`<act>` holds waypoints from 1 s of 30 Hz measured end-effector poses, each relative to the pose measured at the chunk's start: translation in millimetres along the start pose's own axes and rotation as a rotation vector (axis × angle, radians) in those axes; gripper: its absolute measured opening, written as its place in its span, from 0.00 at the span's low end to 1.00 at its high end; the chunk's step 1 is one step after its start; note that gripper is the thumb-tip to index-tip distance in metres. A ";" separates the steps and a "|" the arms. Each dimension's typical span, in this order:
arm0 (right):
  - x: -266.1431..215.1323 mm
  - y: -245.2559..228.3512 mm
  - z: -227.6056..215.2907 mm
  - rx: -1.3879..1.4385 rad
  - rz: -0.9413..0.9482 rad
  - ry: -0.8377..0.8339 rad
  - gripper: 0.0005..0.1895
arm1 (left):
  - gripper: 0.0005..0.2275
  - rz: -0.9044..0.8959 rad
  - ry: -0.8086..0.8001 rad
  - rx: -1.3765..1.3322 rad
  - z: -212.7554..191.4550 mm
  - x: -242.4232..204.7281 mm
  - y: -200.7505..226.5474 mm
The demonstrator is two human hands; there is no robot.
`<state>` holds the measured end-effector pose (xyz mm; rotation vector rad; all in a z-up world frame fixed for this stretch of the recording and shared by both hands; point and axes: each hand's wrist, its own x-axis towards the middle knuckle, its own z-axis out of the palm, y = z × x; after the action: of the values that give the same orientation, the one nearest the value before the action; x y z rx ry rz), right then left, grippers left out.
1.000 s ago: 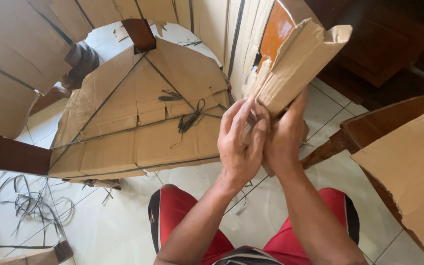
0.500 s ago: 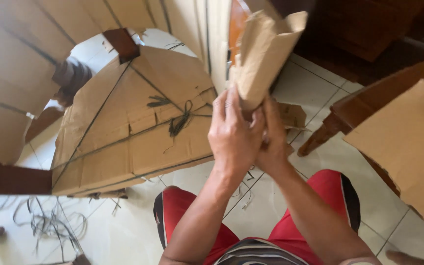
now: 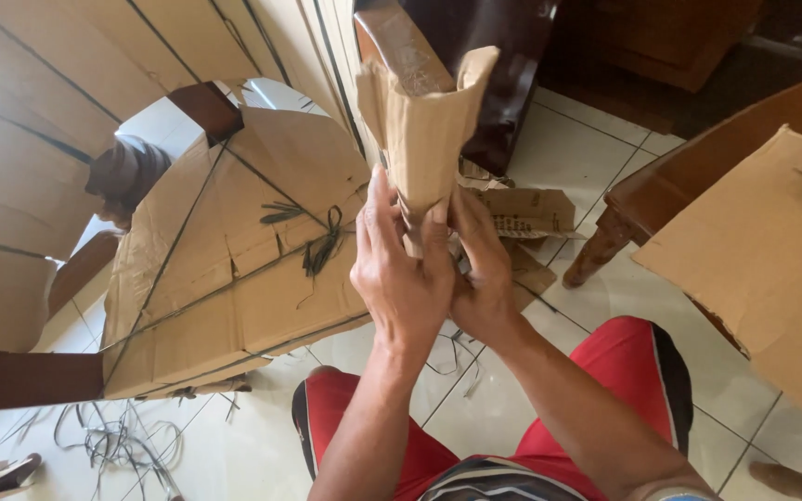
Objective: Securing cardboard protection to a wooden chair backrest using wire ties and pliers.
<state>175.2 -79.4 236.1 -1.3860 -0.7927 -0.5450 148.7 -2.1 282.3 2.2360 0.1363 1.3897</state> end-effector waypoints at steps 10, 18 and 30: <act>-4.4 18.9 0.5 0.121 0.006 0.032 0.29 | 0.33 0.026 -0.069 0.130 4.4 3.5 1.0; 30.4 48.0 -23.9 0.282 0.568 0.040 0.35 | 0.33 0.027 -0.065 0.227 16.5 -2.0 0.6; 16.2 43.3 -21.4 0.141 0.459 -0.010 0.13 | 0.32 -0.029 -0.008 0.172 14.8 -8.0 -5.7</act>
<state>221.8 -93.0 220.5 -1.3826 -0.4860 -0.1225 158.6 -5.2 268.0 2.3682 0.2956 1.4008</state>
